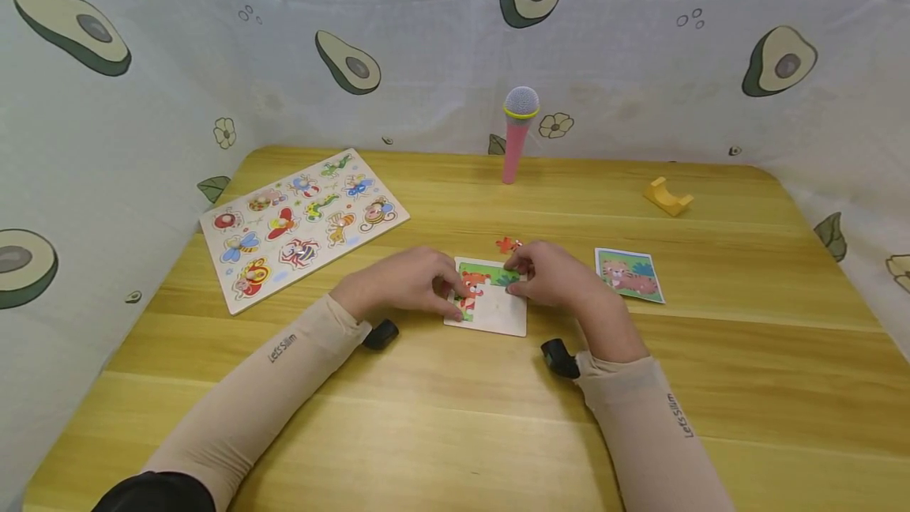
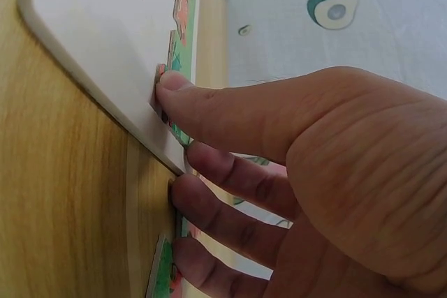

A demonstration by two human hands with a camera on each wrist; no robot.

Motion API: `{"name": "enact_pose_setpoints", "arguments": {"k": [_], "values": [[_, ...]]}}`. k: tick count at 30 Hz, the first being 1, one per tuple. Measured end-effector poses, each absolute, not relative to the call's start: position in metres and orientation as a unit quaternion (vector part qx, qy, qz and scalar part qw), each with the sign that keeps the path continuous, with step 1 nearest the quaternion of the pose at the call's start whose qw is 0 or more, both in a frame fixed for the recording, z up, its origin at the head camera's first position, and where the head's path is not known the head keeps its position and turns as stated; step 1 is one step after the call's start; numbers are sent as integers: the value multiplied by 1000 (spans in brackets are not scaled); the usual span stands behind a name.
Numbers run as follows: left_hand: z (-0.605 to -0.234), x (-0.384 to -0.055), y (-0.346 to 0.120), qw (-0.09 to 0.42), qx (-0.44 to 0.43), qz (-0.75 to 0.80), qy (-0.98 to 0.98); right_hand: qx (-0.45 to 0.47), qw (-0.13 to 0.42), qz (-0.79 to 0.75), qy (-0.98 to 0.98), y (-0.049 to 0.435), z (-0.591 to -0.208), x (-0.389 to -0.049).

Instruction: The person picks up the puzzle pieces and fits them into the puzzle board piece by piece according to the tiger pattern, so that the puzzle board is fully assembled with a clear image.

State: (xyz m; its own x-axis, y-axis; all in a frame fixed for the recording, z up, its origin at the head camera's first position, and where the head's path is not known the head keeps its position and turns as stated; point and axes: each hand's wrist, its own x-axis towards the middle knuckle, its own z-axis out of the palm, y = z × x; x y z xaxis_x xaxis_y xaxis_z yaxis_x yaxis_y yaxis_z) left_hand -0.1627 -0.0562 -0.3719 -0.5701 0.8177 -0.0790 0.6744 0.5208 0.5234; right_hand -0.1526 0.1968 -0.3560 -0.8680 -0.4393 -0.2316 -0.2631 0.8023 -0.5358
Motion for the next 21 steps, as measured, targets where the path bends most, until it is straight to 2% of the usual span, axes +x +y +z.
{"name": "enact_pose_setpoints", "arguments": {"k": [7,21], "values": [[-370,-161,-55,161,428,206,865,-185,174,-254,933,197,-357,-152],[-367,-155,-49,149,356,196,902,-175,168,-252,937,198,-354,-150]]}}
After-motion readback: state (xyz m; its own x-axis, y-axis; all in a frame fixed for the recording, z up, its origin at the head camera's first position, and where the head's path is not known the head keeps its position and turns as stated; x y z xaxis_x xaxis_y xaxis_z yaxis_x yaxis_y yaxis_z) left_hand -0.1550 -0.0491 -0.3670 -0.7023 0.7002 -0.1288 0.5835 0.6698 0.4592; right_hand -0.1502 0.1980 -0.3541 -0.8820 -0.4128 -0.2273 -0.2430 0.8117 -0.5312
